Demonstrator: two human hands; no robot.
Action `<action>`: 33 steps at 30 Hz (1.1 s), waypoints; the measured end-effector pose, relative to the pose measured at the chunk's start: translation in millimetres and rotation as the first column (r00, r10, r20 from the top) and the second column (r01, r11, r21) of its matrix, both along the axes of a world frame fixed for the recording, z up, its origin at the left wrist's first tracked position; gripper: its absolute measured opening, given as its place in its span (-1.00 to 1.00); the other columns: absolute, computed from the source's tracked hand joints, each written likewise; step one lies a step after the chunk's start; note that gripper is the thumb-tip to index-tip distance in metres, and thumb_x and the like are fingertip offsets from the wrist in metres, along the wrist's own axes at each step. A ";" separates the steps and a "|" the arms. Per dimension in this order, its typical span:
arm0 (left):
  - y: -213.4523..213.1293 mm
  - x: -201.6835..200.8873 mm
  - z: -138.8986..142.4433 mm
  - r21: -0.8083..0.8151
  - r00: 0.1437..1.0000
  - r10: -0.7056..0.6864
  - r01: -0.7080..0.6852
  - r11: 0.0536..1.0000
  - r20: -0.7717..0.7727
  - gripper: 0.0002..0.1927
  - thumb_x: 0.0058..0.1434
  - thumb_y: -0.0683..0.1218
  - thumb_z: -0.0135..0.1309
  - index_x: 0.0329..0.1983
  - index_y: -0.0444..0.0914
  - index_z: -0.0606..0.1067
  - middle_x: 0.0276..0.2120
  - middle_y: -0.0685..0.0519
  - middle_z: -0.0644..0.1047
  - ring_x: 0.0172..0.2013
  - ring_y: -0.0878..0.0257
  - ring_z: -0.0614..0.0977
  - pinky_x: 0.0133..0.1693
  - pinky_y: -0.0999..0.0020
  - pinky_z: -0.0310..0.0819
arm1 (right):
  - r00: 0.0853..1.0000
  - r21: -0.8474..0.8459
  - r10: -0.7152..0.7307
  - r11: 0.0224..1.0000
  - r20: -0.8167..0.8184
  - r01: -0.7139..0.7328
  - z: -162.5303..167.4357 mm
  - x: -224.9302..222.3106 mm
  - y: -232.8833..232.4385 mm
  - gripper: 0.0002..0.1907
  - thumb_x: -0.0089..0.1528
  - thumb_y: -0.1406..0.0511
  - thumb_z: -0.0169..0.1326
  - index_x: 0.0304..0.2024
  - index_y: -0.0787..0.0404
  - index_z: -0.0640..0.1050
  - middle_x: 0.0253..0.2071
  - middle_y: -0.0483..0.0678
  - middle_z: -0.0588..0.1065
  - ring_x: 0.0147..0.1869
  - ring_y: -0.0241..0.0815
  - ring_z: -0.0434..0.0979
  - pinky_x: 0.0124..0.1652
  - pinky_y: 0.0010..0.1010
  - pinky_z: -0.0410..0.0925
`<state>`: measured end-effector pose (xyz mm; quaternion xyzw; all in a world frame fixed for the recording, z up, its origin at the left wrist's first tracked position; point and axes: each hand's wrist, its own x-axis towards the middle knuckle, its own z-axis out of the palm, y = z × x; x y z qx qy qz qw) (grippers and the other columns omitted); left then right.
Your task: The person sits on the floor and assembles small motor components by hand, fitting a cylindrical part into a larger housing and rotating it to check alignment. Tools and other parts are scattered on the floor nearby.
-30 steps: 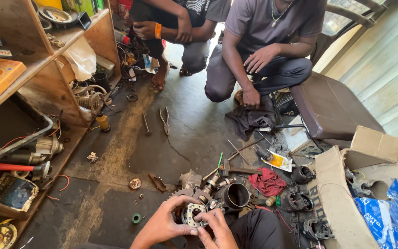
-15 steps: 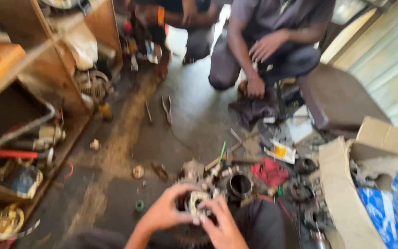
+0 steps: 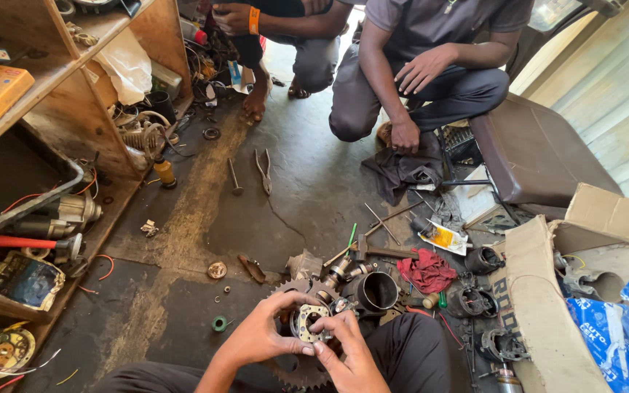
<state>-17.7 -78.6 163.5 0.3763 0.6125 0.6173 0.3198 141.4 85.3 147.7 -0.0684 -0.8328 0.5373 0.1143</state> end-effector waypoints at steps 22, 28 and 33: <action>-1.5 -2.0 -6.3 -0.014 0.998 -0.013 0.012 1.000 -0.061 -0.17 -0.35 -0.02 0.60 0.05 -0.23 0.52 -0.09 0.06 0.54 -0.04 0.26 0.58 0.02 0.36 0.48 | 0.997 -0.140 0.004 0.990 0.078 0.007 3.4 -0.3 1.4 -0.77 0.19 0.35 0.21 -0.10 0.23 0.57 -0.15 -0.10 0.27 -0.10 -0.26 0.33 -0.06 -0.47 0.26; 0.4 -1.4 -6.4 -0.015 1.000 0.006 -0.006 1.000 -0.015 -0.25 -0.31 -0.04 0.56 0.03 -0.25 0.57 -0.13 0.07 0.60 -0.11 0.26 0.59 -0.04 0.35 0.48 | 1.000 -0.004 -0.012 1.000 -0.022 0.012 3.9 0.2 -2.1 -0.77 0.23 0.36 0.20 -0.06 0.26 0.59 -0.16 -0.05 0.33 -0.02 -0.20 0.39 0.05 -0.44 0.27; 0.5 -0.3 -9.6 0.078 0.999 0.012 -0.008 0.997 -0.044 -0.27 -0.30 -0.10 0.56 0.02 -0.28 0.57 -0.12 0.09 0.60 -0.08 0.33 0.60 -0.01 0.41 0.49 | 1.000 -0.009 -0.024 1.000 -0.020 0.024 10.1 -0.9 -5.7 -0.80 0.23 0.40 0.18 -0.08 0.28 0.59 -0.15 -0.03 0.37 -0.01 -0.18 0.43 0.05 -0.42 0.32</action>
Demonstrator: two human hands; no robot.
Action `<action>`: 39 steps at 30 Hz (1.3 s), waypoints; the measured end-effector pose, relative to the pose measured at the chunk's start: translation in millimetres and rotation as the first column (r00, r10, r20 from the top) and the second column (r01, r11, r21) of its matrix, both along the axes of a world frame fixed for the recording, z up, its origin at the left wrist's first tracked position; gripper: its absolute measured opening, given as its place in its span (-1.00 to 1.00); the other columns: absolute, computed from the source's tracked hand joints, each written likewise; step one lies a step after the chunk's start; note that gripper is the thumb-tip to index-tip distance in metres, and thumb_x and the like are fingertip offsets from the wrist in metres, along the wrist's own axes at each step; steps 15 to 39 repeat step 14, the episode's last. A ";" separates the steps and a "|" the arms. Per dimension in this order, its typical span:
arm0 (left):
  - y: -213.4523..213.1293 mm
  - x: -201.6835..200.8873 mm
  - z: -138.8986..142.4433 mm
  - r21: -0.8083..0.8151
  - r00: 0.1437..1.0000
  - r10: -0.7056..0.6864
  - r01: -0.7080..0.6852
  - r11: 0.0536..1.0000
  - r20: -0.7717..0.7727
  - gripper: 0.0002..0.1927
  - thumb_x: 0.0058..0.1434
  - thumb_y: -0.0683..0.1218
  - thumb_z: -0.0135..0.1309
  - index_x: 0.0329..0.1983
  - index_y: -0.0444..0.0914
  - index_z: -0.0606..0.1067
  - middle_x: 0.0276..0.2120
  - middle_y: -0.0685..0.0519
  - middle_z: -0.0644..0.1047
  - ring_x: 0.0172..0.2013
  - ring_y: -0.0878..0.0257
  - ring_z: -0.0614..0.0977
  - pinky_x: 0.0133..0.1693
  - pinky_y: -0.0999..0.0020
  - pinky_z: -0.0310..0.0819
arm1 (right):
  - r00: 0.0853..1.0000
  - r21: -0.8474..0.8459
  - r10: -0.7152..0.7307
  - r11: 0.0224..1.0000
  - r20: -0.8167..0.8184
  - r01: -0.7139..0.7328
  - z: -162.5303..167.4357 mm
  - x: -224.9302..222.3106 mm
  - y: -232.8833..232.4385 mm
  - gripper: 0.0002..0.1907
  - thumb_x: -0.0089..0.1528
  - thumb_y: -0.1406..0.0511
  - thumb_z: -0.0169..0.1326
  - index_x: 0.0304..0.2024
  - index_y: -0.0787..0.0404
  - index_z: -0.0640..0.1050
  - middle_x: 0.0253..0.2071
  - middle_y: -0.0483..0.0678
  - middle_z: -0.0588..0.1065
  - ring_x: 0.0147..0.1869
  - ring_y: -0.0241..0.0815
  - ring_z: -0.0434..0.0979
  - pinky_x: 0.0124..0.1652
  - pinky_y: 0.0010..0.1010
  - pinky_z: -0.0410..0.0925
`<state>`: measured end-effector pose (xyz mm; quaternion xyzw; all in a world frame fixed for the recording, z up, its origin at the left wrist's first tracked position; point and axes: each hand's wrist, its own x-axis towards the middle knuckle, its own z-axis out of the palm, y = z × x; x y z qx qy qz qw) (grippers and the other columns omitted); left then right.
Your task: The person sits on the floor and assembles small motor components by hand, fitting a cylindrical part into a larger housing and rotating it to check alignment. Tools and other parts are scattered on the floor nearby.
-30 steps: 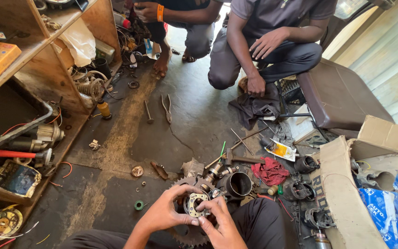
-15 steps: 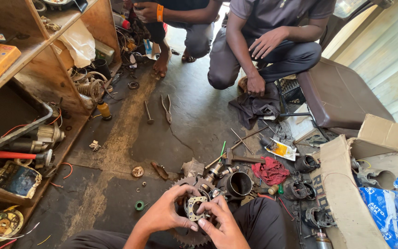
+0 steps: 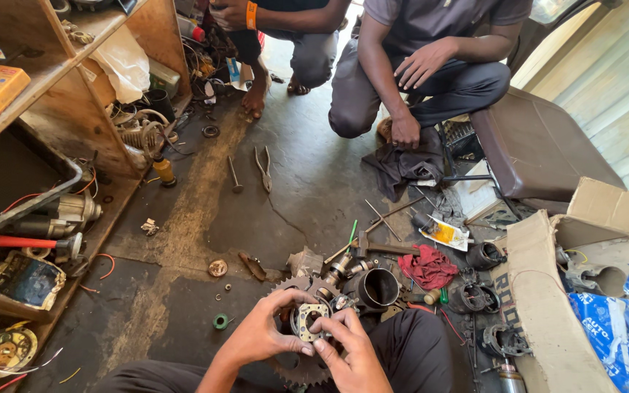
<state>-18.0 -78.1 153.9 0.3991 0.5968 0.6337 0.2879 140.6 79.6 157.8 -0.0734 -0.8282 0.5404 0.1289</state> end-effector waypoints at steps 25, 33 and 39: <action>2.1 1.4 -4.2 -0.063 0.989 -0.016 0.026 0.998 0.149 -0.26 -0.25 -0.09 0.56 0.06 -0.26 0.54 -0.19 0.11 0.57 -0.22 0.40 0.52 -0.17 0.47 0.45 | 0.998 0.035 -0.002 0.999 0.061 0.000 16.7 -1.1 1.4 -0.78 0.21 0.39 0.18 -0.07 0.26 0.58 -0.14 -0.05 0.42 -0.02 -0.18 0.48 0.00 -0.41 0.34; 2.1 1.4 -4.2 -0.063 0.989 -0.016 0.026 0.998 0.149 -0.26 -0.25 -0.09 0.56 0.06 -0.26 0.54 -0.19 0.11 0.57 -0.22 0.40 0.52 -0.17 0.47 0.45 | 0.998 0.035 -0.002 0.999 0.061 0.000 16.7 -1.1 1.4 -0.78 0.21 0.39 0.18 -0.07 0.26 0.58 -0.14 -0.05 0.42 -0.02 -0.18 0.48 0.00 -0.41 0.34; 2.1 1.4 -4.2 -0.063 0.989 -0.016 0.026 0.998 0.149 -0.26 -0.25 -0.09 0.56 0.06 -0.26 0.54 -0.19 0.11 0.57 -0.22 0.40 0.52 -0.17 0.47 0.45 | 0.998 0.035 -0.002 0.999 0.061 0.000 16.7 -1.1 1.4 -0.78 0.21 0.39 0.18 -0.07 0.26 0.58 -0.14 -0.05 0.42 -0.02 -0.18 0.48 0.00 -0.41 0.34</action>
